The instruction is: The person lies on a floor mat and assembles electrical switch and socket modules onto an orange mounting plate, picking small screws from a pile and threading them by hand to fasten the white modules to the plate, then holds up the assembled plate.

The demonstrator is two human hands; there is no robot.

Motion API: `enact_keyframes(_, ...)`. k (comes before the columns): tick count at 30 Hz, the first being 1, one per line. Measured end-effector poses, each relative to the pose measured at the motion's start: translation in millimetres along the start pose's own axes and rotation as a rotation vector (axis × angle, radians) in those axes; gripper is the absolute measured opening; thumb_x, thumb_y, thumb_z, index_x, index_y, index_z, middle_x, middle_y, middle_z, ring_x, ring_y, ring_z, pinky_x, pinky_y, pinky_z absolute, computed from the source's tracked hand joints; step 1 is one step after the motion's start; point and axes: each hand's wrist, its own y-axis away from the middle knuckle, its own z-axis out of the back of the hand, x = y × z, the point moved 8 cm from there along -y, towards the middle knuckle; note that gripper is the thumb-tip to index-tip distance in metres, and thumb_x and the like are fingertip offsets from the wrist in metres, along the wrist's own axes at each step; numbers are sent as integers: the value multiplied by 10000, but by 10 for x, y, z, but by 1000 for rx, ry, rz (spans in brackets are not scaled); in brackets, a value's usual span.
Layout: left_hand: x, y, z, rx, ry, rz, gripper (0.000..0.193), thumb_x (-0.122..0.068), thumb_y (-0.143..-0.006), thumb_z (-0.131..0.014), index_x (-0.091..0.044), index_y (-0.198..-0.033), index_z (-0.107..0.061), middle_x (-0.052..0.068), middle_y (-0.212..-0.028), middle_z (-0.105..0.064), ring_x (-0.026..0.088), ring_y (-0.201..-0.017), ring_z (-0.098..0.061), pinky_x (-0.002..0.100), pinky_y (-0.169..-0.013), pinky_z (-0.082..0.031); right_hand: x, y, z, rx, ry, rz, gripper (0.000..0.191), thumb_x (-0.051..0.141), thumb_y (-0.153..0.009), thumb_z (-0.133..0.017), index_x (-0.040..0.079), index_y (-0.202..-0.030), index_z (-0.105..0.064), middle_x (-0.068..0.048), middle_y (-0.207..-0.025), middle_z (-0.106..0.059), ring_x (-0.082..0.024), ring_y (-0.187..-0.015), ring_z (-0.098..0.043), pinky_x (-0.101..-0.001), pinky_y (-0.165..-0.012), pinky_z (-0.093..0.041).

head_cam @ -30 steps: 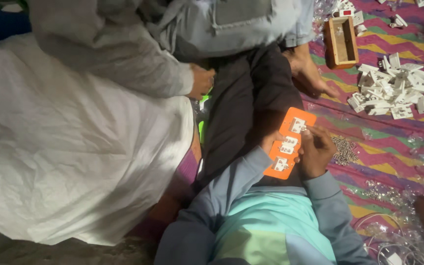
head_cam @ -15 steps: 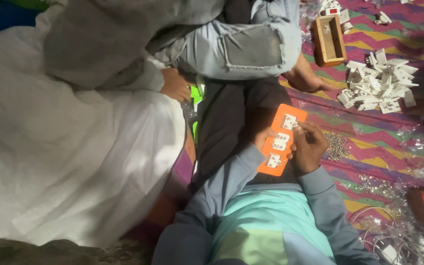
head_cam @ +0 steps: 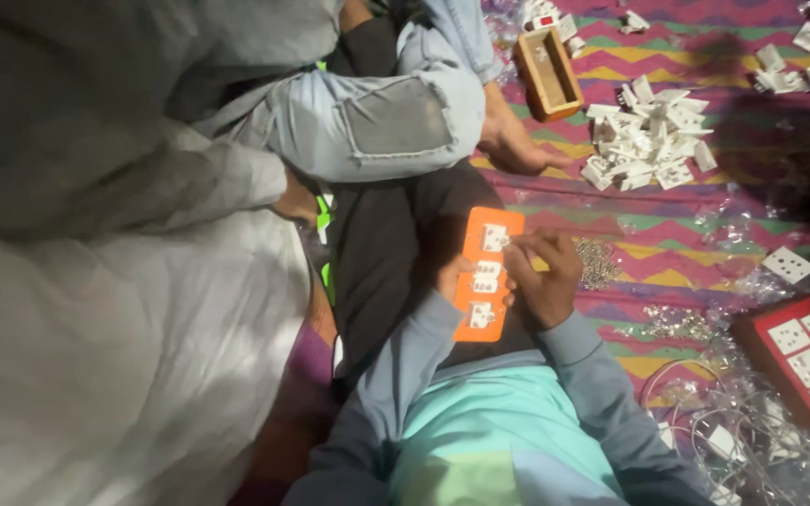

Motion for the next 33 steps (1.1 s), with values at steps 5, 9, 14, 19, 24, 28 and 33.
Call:
enact_keyframes(5, 7, 26, -106, 130, 53, -3, 645, -327, -833, -564, -35, -1408, -540, 277, -1083, -676, 459, -908, -671, 524, -834, -566, -61, -178, 19, 293, 179, 96, 158, 109, -859, -781, 31, -992, -745, -146, -918, -699, -338, -824, -689, -419, -724, -538)
enact_keyframes(9, 8, 43, -133, 65, 15, -10, 626, -328, -824, -568, -4, -1359, -540, 280, -1065, -677, 456, -892, -674, 515, -812, -569, -44, -211, -5, 392, 245, 172, 169, 71, -838, -755, 25, -999, -731, -164, -926, -703, -367, -838, -682, -437, -723, -538)
enact_keyframes(14, -34, 121, -242, 3, -5, -55, 573, -307, -852, -555, -4, -1338, -558, 268, -1044, -675, 408, -878, -670, 500, -825, -572, 53, -205, 4, 387, 235, 231, 158, 67, -859, -740, 18, -1004, -703, -168, -956, -707, -380, -857, -683, -440, -742, -545)
enact_keyframes(19, -33, 173, -281, -39, -47, -79, 544, -305, -856, -540, 20, -1291, -571, 263, -1008, -678, 408, -846, -666, 495, -794, -571, 48, -217, 7, 435, 269, 279, 186, 71, -865, -726, 16, -1041, -704, -172, -989, -707, -382, -883, -672, -448, -765, -550)
enact_keyframes(24, -33, 136, -244, -54, -95, -63, 537, -319, -849, -531, 44, -1242, -578, 262, -987, -682, 420, -818, -670, 479, -726, -558, -7, -249, -37, 562, 340, 331, 236, 105, -842, -721, 25, -1063, -704, -153, -938, -686, -365, -881, -671, -455, -745, -545)
enact_keyframes(28, -30, 106, -229, -23, -93, -69, 534, -320, -848, -534, 25, -1254, -578, 263, -1000, -677, 423, -834, -665, 491, -771, -566, -53, -245, -115, 673, 453, 381, 232, 178, -835, -748, 34, -1008, -694, -133, -873, -672, -351, -831, -666, -463, -720, -540)
enact_keyframes(33, 0, 97, -235, 0, -56, -17, 532, -319, -828, -528, -8, -1257, -581, 259, -999, -683, 427, -818, -666, 495, -735, -552, -47, -262, -89, 609, 380, 364, 269, 189, -852, -756, 44, -1067, -685, -139, -921, -675, -345, -834, -662, -454, -720, -540)
